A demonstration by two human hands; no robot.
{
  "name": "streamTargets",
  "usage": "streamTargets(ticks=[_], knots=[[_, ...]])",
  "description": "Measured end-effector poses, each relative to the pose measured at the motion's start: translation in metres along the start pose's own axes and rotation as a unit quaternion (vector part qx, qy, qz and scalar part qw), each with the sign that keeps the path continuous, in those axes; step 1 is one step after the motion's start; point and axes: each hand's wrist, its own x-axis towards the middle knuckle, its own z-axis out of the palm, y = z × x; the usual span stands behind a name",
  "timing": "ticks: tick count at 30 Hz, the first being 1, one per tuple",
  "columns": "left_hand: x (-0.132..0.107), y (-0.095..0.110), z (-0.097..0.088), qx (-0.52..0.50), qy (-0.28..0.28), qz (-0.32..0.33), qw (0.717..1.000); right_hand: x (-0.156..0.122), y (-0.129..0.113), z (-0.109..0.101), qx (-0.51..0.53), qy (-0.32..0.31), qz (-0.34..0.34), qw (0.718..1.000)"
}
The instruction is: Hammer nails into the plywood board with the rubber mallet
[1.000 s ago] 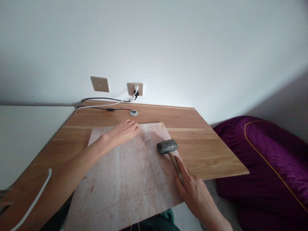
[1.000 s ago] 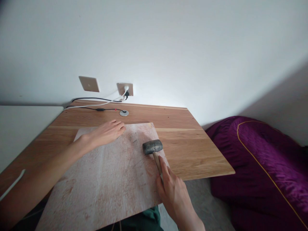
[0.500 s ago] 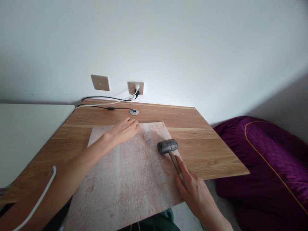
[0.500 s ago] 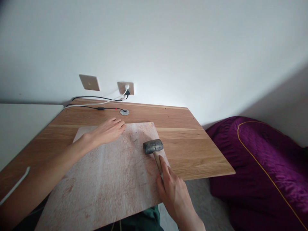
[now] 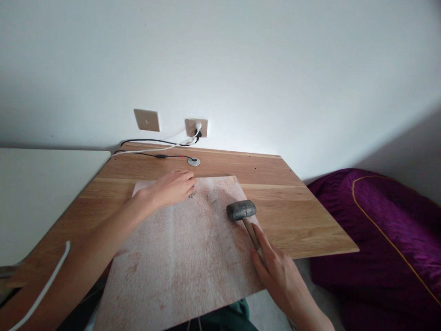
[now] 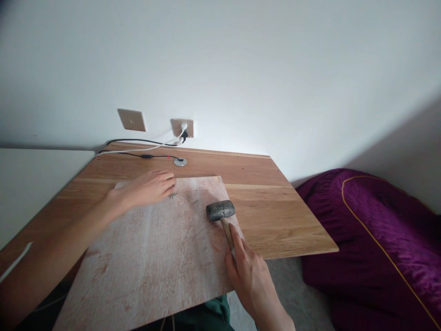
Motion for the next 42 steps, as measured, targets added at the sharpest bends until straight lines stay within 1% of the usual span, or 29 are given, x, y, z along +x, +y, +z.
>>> streamTargets(ticks=[3,5,8,12,17,22,25,30,37,39,42], knots=[[-0.011,-0.013,-0.001,-0.031,-0.018,-0.01,0.999,0.0,0.0,0.0,0.0,0.004,-0.003,1.0],[-0.018,-0.018,0.0,-0.063,-0.027,-0.008,0.998,0.0,0.0,0.001,-0.002,0.011,-0.004,1.0],[-0.021,-0.018,0.004,-0.077,-0.021,-0.006,0.997,-0.001,0.001,0.002,0.001,0.024,-0.01,1.0],[-0.017,-0.01,0.006,-0.071,-0.021,0.01,0.997,-0.001,0.002,0.005,-0.006,0.03,-0.006,1.0],[-0.009,-0.008,0.001,-0.036,-0.038,0.036,0.998,-0.001,0.001,0.004,-0.004,0.028,-0.013,1.0],[-0.009,-0.006,-0.001,0.048,-0.045,0.056,0.996,0.0,0.001,0.001,-0.005,0.019,-0.013,1.0],[-0.009,-0.004,0.001,0.069,-0.037,0.067,0.995,0.0,0.001,0.0,-0.003,0.025,-0.022,0.999],[-0.007,-0.008,0.004,0.065,-0.023,0.054,0.996,0.0,0.001,-0.001,-0.01,0.025,-0.025,0.999],[0.0,-0.01,0.006,0.085,-0.035,0.057,0.994,-0.001,0.003,0.003,-0.019,0.037,-0.032,0.999],[0.001,-0.011,0.003,0.086,-0.021,0.046,0.995,-0.001,0.003,0.003,-0.018,0.036,-0.029,0.999],[0.003,-0.014,-0.007,0.085,0.023,0.037,0.995,-0.001,0.003,0.003,-0.016,0.029,-0.02,0.999]])
